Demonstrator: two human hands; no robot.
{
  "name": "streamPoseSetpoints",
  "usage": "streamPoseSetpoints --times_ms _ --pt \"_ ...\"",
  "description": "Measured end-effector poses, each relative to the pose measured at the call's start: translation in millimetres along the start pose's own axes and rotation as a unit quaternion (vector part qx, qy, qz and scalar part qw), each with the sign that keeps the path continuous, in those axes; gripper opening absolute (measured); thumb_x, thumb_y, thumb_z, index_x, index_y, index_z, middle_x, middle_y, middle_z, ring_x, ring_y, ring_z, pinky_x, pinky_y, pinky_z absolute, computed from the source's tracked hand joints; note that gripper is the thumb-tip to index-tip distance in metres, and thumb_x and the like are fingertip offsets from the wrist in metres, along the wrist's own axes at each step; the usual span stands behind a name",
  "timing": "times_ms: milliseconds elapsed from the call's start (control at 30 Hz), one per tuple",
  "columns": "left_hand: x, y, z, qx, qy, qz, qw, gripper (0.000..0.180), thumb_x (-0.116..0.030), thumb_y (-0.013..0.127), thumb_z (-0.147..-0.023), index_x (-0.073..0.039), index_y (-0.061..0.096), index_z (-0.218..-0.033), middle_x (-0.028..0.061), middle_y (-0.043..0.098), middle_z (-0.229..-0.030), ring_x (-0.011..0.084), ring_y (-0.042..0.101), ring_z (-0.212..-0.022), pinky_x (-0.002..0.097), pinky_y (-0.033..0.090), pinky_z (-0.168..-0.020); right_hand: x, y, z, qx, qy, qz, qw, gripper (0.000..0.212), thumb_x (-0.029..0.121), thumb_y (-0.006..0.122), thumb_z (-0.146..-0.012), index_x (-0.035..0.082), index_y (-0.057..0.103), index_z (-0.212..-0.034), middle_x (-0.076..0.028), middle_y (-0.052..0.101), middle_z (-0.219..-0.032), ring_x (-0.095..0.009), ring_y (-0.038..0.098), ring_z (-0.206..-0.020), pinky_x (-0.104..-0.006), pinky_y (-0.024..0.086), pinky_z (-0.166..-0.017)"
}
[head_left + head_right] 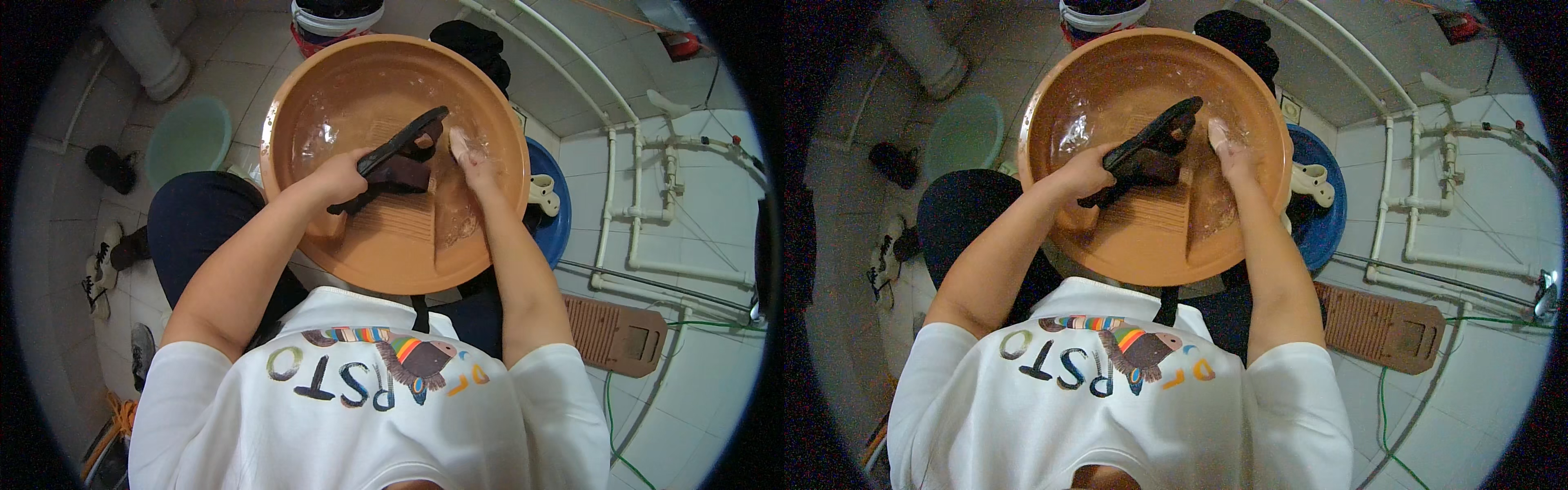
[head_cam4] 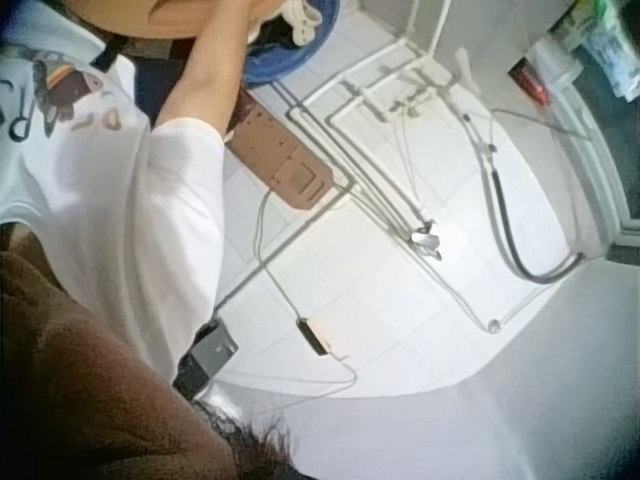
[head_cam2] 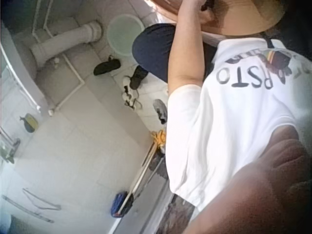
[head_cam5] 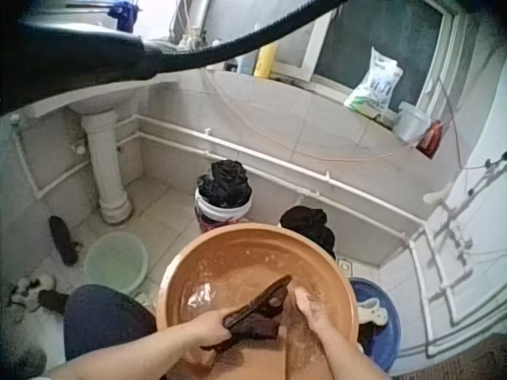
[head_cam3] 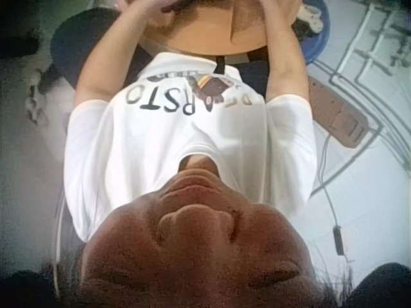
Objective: The person scrubs a pair of beige clogs and a pair of brown leather shoes using a brush and water in a large basin. They handle the shoes one at a time, scrubbing the soles and uppers, and place the cleaned items on the floor.
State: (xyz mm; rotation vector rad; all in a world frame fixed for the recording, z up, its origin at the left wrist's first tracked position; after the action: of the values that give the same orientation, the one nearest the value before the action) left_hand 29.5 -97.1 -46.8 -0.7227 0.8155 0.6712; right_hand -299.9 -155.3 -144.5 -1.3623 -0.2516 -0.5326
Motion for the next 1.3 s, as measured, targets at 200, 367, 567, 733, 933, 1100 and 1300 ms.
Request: streamPoseSetpoints --times_ms 200,367,567,733,933,1100,1300 --pt "-12.7 -5.1 7.2 0.002 -0.027 -0.023 0.999 0.055 -0.001 0.053 -0.07 -0.013 0.049 -0.123 0.0127 0.063 -0.088 0.0235 0.061 -0.079 0.0309 0.047 -0.069 128.2 -51.9 57.9 -0.129 -0.037 -0.078 0.988 0.033 0.037 0.049 -0.086 0.021 0.059 -0.114 -0.016 0.063 -0.093 -0.035 0.061 -0.084 -0.0367 0.047 -0.075" --pt "-0.7 -10.1 -4.3 -0.034 0.007 -0.028 0.999 0.055 -0.005 0.057 -0.068 -0.012 0.049 -0.122 0.0158 0.062 -0.095 0.026 0.06 -0.088 0.0316 0.046 -0.077 170.9 -49.2 81.0 -0.039 -0.075 0.08 0.993 0.039 0.042 0.058 -0.081 0.035 0.053 -0.119 -0.012 0.063 -0.099 -0.029 0.06 -0.092 -0.0355 0.047 -0.08" --pt "3.6 -7.6 -6.8 -0.024 -0.017 0.022 0.999 0.06 -0.004 0.062 -0.067 -0.007 0.046 -0.124 0.0154 0.061 -0.098 0.025 0.059 -0.09 0.03 0.044 -0.081 211.0 -51.9 90.9 -0.044 -0.083 0.183 0.979 0.037 0.043 0.052 -0.084 0.028 0.055 -0.118 -0.013 0.062 -0.1 -0.032 0.059 -0.092 -0.0384 0.046 -0.078" --pt "11.1 7.1 -14.5 -0.019 0.081 0.196 0.977 0.067 -0.001 0.064 -0.069 -0.006 0.038 -0.131 0.0091 0.058 -0.1 0.0169 0.056 -0.084 0.0271 0.045 -0.075 145.1 -47.3 66.5 -0.041 -0.04 -0.075 0.995 0.042 0.037 0.053 -0.086 0.019 0.051 -0.123 -0.019 0.057 -0.111 -0.032 0.057 -0.1 -0.0373 0.043 -0.087" --pt "17.1 10.2 3.0 -0.044 0.058 0.157 0.985 0.067 -0.002 0.062 -0.068 -0.007 0.038 -0.131 0.0057 0.058 -0.095 0.0133 0.054 -0.077 0.0233 0.044 -0.067 49.0 -26.8 40.5 -0.127 0.042 -0.052 0.99 0.04 0.027 0.052 -0.085 0.008 0.052 -0.121 -0.02 0.057 -0.111 -0.032 0.056 -0.103 -0.0335 0.041 -0.088" --pt "13.7 12.6 3.1 -0.053 0.07 0.202 0.975 0.063 -0.002 0.062 -0.069 -0.005 0.042 -0.128 0.0058 0.058 -0.097 0.0131 0.054 -0.079 0.0233 0.044 -0.068 18.6 -5.0 45.2 0.02 0.106 0.037 0.994 0.042 0.032 0.057 -0.083 0.011 0.054 -0.119 -0.018 0.059 -0.109 -0.03 0.057 -0.102 -0.033 0.042 -0.086" --pt "18.3 19.4 -13.6 -0.068 0.077 0.186 0.977 0.06 -0.009 0.064 -0.068 -0.004 0.046 -0.124 0.0088 0.06 -0.093 0.017 0.057 -0.08 0.0261 0.044 -0.073 157.5 -53.1 120.6 -0.053 -0.086 -0.139 0.985 0.038 0.036 0.057 -0.083 0.024 0.055 -0.119 -0.016 0.062 -0.098 -0.03 0.062 -0.085 -0.0345 0.047 -0.076"
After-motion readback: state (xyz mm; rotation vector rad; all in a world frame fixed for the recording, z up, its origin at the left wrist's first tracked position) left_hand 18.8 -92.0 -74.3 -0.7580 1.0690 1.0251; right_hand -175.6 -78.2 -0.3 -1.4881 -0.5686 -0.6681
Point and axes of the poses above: each hand's wrist, its own z-axis away from the middle knuckle, its own y-axis out of the palm, x = y × z, the point moved 7 cm from there along -z, towards the middle knuckle
